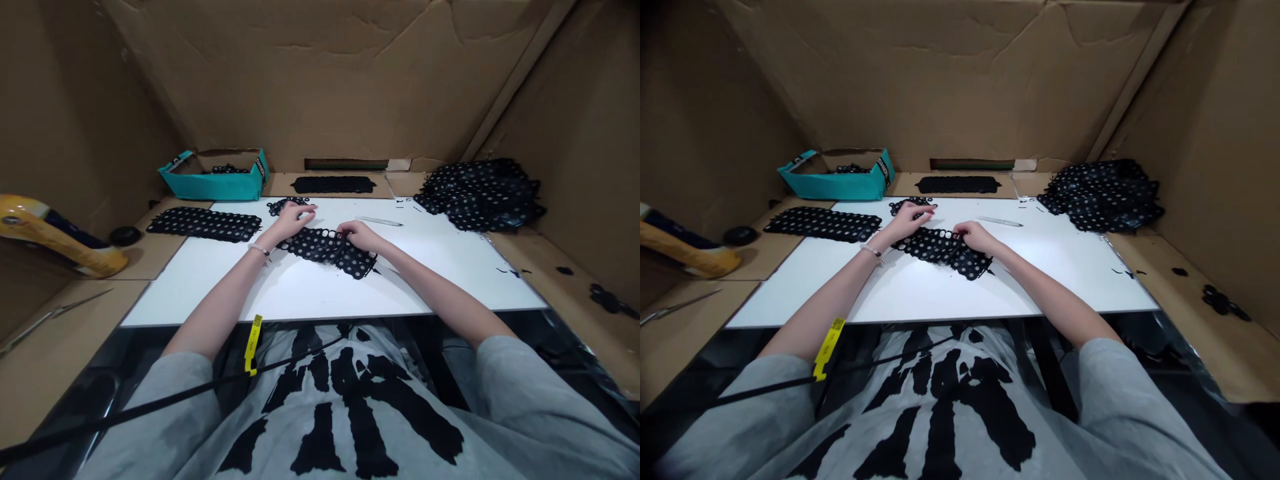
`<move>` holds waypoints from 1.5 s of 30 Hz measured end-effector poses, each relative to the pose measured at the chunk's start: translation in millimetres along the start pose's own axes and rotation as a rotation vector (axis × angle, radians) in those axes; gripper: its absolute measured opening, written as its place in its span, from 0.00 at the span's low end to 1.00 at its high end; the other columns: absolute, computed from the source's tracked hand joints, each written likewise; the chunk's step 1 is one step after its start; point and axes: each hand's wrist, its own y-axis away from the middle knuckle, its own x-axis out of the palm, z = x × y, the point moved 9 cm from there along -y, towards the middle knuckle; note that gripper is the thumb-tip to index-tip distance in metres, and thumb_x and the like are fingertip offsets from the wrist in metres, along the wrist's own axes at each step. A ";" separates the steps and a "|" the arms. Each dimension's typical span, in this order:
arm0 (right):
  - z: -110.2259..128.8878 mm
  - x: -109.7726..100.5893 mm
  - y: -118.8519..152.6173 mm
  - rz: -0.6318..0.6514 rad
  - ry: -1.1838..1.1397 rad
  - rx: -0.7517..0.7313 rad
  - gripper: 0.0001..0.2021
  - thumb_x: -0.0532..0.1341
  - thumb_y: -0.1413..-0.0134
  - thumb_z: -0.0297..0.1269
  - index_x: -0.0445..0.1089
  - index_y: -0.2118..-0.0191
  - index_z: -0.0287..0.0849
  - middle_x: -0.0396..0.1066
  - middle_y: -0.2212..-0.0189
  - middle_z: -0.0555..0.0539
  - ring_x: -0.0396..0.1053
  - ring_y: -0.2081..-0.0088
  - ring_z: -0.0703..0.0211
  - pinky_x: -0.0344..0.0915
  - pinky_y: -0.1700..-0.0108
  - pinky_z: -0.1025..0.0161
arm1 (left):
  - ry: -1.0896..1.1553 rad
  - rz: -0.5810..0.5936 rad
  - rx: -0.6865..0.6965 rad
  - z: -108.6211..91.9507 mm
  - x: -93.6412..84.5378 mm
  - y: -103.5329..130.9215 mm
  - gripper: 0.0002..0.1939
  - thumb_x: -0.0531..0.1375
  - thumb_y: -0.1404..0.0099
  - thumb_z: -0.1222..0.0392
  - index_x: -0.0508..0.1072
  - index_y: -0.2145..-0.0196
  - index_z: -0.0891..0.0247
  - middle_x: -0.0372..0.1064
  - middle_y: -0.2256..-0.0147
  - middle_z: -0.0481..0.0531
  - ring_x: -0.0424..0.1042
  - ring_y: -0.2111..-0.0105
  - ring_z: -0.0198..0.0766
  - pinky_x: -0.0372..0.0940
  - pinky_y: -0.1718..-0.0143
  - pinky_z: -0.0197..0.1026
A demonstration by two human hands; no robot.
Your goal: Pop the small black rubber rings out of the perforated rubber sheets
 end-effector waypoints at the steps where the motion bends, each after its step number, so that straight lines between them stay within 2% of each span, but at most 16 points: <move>1: -1.8 -3.3 -1.1 0.011 0.003 0.008 0.18 0.51 0.66 0.24 0.76 0.71 0.39 0.77 0.71 0.49 0.70 0.65 0.57 0.65 0.54 0.62 | -0.020 0.102 0.055 -10.9 14.1 3.1 0.18 0.60 0.34 0.50 0.82 0.51 0.57 0.79 0.53 0.55 0.70 0.48 0.50 0.61 0.41 0.50; 4: -12.6 -18.4 -2.1 0.001 0.046 0.105 0.17 0.52 0.65 0.24 0.77 0.71 0.39 0.77 0.70 0.47 0.70 0.64 0.55 0.65 0.54 0.61 | -0.038 0.281 0.145 -29.9 41.9 11.7 0.15 0.61 0.36 0.51 0.83 0.58 0.58 0.80 0.58 0.54 0.73 0.54 0.48 0.64 0.47 0.47; 6: -21.1 -27.2 0.5 0.005 0.051 0.216 0.19 0.53 0.62 0.25 0.79 0.66 0.39 0.79 0.65 0.45 0.71 0.63 0.54 0.66 0.56 0.61 | -0.025 0.279 0.127 -32.8 44.1 12.2 0.12 0.62 0.38 0.53 0.82 0.62 0.60 0.80 0.61 0.54 0.75 0.59 0.46 0.66 0.51 0.46; 8: -23.0 -30.5 3.8 0.037 0.013 0.280 0.21 0.55 0.57 0.27 0.81 0.59 0.40 0.80 0.61 0.44 0.71 0.61 0.52 0.66 0.57 0.61 | -0.003 0.235 0.093 -33.7 38.6 10.8 0.10 0.62 0.39 0.55 0.82 0.64 0.61 0.80 0.63 0.54 0.75 0.61 0.45 0.67 0.53 0.45; 13: 1.4 -27.4 3.6 0.071 -0.116 0.126 0.19 0.55 0.49 0.32 0.81 0.56 0.41 0.80 0.55 0.46 0.70 0.49 0.50 0.64 0.44 0.58 | 0.081 0.210 0.061 -38.2 30.9 11.6 0.08 0.64 0.40 0.56 0.81 0.66 0.62 0.80 0.64 0.53 0.76 0.62 0.44 0.67 0.55 0.44; 16: 3.9 -20.7 3.5 0.091 -0.201 0.133 0.21 0.53 0.45 0.34 0.80 0.52 0.41 0.80 0.54 0.45 0.72 0.50 0.51 0.64 0.43 0.55 | 0.124 0.196 0.046 -38.0 32.3 12.9 0.09 0.67 0.42 0.55 0.79 0.65 0.62 0.80 0.65 0.54 0.77 0.62 0.44 0.68 0.56 0.44; 19: 6.3 -28.1 3.8 -0.057 -0.253 0.112 0.22 0.52 0.39 0.39 0.78 0.49 0.39 0.79 0.52 0.41 0.73 0.48 0.50 0.64 0.43 0.55 | 0.194 0.151 0.021 -37.1 32.4 13.7 0.13 0.68 0.43 0.55 0.76 0.62 0.62 0.78 0.66 0.53 0.77 0.62 0.44 0.68 0.56 0.44; 21: 11.9 -32.5 6.1 -0.168 -0.194 0.057 0.19 0.57 0.39 0.44 0.79 0.51 0.40 0.78 0.50 0.41 0.72 0.45 0.48 0.62 0.41 0.55 | 0.257 0.180 0.049 -42.6 35.3 15.1 0.16 0.68 0.44 0.55 0.74 0.59 0.62 0.77 0.65 0.52 0.77 0.62 0.43 0.67 0.56 0.44; 22: 15.5 -30.0 7.0 -0.180 -0.151 0.025 0.18 0.61 0.42 0.46 0.79 0.53 0.41 0.79 0.50 0.42 0.71 0.45 0.47 0.62 0.42 0.56 | 0.283 0.205 0.077 -47.0 36.6 15.9 0.17 0.68 0.43 0.54 0.73 0.58 0.62 0.77 0.64 0.52 0.77 0.62 0.43 0.67 0.56 0.44; 24: 20.3 -16.0 7.5 -0.110 -0.090 -0.021 0.17 0.64 0.44 0.49 0.81 0.58 0.41 0.80 0.58 0.44 0.73 0.52 0.48 0.64 0.47 0.59 | 0.286 0.228 0.138 -55.8 34.7 16.8 0.17 0.67 0.42 0.53 0.72 0.57 0.61 0.77 0.62 0.53 0.76 0.60 0.43 0.66 0.55 0.44; 26: 18.9 -3.9 7.4 -0.048 -0.045 -0.023 0.17 0.63 0.44 0.50 0.79 0.67 0.39 0.78 0.69 0.47 0.72 0.62 0.53 0.64 0.56 0.62 | 0.191 0.185 0.186 -61.3 26.1 16.3 0.14 0.65 0.39 0.51 0.73 0.59 0.60 0.77 0.60 0.54 0.73 0.57 0.45 0.65 0.53 0.45; 28: 14.2 -0.3 6.7 -0.049 -0.026 -0.002 0.18 0.61 0.44 0.48 0.77 0.71 0.38 0.75 0.75 0.49 0.68 0.68 0.57 0.61 0.62 0.63 | 0.054 0.142 0.221 -64.3 18.3 16.1 0.13 0.65 0.38 0.50 0.75 0.61 0.59 0.76 0.60 0.54 0.69 0.54 0.47 0.62 0.50 0.47; 32: 9.8 -3.4 5.2 -0.104 -0.071 0.000 0.15 0.61 0.44 0.46 0.77 0.70 0.38 0.76 0.73 0.49 0.68 0.67 0.58 0.61 0.62 0.63 | -0.104 0.160 0.250 -65.9 20.3 18.7 0.14 0.69 0.42 0.47 0.77 0.65 0.58 0.77 0.63 0.52 0.66 0.54 0.50 0.57 0.47 0.51; 36: 15.6 -2.0 5.6 -0.096 -0.122 -0.046 0.14 0.61 0.44 0.44 0.79 0.69 0.39 0.79 0.69 0.47 0.72 0.64 0.55 0.63 0.58 0.63 | -0.111 0.136 0.208 -63.6 25.6 19.0 0.12 0.69 0.42 0.49 0.77 0.67 0.59 0.77 0.66 0.52 0.67 0.56 0.49 0.58 0.49 0.50; 41: 17.7 -0.7 6.3 -0.090 -0.125 -0.056 0.15 0.60 0.43 0.44 0.79 0.68 0.39 0.80 0.68 0.47 0.73 0.63 0.55 0.64 0.58 0.63 | 0.054 0.153 0.121 -57.6 28.7 15.7 0.12 0.68 0.43 0.49 0.79 0.70 0.60 0.79 0.67 0.52 0.72 0.62 0.44 0.63 0.55 0.46; 45: 11.7 0.3 5.0 -0.081 -0.092 -0.023 0.16 0.60 0.43 0.46 0.78 0.69 0.38 0.79 0.70 0.47 0.71 0.66 0.56 0.63 0.61 0.63 | 0.161 0.185 0.008 -38.9 28.8 9.9 0.12 0.68 0.44 0.49 0.82 0.70 0.61 0.80 0.68 0.54 0.76 0.64 0.45 0.67 0.59 0.45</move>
